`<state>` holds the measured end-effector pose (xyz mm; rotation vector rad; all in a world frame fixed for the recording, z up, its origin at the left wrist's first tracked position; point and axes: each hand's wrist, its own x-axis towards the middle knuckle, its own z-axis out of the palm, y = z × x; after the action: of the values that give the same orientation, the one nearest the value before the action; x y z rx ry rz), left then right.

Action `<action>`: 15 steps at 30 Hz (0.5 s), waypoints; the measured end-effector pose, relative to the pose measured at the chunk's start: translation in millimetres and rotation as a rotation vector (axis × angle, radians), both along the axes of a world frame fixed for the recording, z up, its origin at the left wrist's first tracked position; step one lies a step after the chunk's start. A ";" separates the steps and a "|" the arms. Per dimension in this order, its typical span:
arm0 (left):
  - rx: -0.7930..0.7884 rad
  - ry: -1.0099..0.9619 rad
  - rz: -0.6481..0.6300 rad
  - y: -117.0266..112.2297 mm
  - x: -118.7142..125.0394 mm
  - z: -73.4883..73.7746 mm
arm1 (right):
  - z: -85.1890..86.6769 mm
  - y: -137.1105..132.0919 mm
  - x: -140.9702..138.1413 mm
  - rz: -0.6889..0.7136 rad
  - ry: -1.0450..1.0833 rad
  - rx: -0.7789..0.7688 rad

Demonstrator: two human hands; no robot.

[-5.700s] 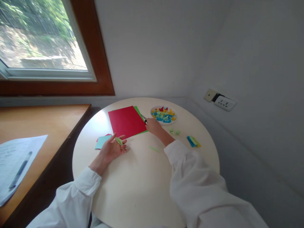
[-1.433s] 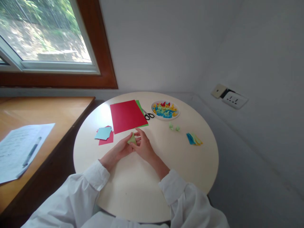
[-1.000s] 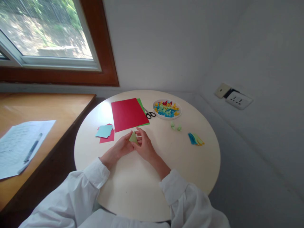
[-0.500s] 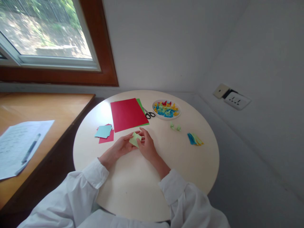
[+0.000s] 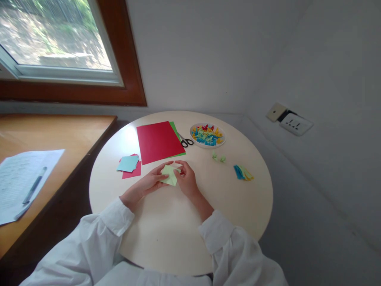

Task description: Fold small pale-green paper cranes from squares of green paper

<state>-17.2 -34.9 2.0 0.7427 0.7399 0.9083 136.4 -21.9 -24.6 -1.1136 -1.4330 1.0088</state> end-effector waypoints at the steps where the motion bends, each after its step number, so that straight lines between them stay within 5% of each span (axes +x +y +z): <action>1: 0.005 0.020 0.007 0.7 -0.8 -0.3 | -0.1 0.2 0.6 0.002 0.002 0.015; 15: 0.333 0.374 0.170 7.4 -6.4 -12.5 | 3.2 -1.6 8.2 -0.019 -0.104 0.075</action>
<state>-23.6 -27.5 -10.5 1.1779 1.0044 1.0753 144.6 -23.4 -21.4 -1.1367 -1.5280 0.8876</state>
